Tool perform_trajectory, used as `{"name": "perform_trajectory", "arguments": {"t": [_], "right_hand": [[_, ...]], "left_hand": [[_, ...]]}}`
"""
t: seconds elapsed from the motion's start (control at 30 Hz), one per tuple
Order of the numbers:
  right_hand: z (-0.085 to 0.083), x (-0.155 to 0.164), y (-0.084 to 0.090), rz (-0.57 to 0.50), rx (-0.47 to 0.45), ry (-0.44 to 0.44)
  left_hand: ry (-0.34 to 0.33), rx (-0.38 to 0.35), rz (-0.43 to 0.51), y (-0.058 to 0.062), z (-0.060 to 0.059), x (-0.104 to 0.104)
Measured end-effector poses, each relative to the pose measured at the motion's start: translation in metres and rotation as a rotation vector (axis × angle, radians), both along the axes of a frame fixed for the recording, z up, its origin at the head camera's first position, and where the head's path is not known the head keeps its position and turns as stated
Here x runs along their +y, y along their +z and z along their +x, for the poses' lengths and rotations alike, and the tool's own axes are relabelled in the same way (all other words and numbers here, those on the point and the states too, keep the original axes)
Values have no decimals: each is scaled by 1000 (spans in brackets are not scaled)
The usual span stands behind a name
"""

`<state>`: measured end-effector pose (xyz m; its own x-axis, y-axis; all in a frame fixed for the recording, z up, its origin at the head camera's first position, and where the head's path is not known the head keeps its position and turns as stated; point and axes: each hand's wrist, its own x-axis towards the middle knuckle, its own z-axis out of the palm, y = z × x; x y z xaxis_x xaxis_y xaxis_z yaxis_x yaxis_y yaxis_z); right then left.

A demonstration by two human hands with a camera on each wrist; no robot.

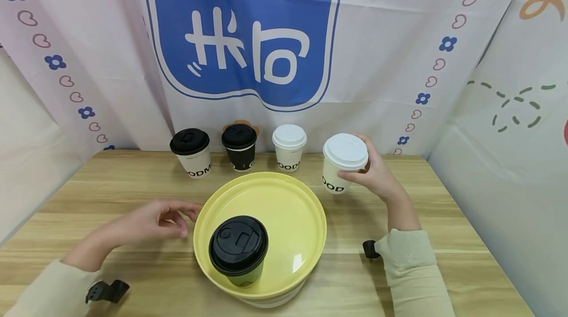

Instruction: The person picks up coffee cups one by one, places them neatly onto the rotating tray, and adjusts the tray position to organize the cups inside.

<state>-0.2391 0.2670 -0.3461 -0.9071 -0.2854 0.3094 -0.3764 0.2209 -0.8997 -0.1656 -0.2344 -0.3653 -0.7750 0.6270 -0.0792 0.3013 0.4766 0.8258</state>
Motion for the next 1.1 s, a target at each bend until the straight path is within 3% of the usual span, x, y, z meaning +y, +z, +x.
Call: {"name": "perform_trajectory", "arguments": {"t": [0.47, 1.1], "right_hand": [[0, -1, 0, 10, -3, -3], [-1, 2, -2, 0, 3, 2]], "left_hand": [[16, -24, 56, -5, 0, 4], [15, -30, 69, -12, -14, 7]]}}
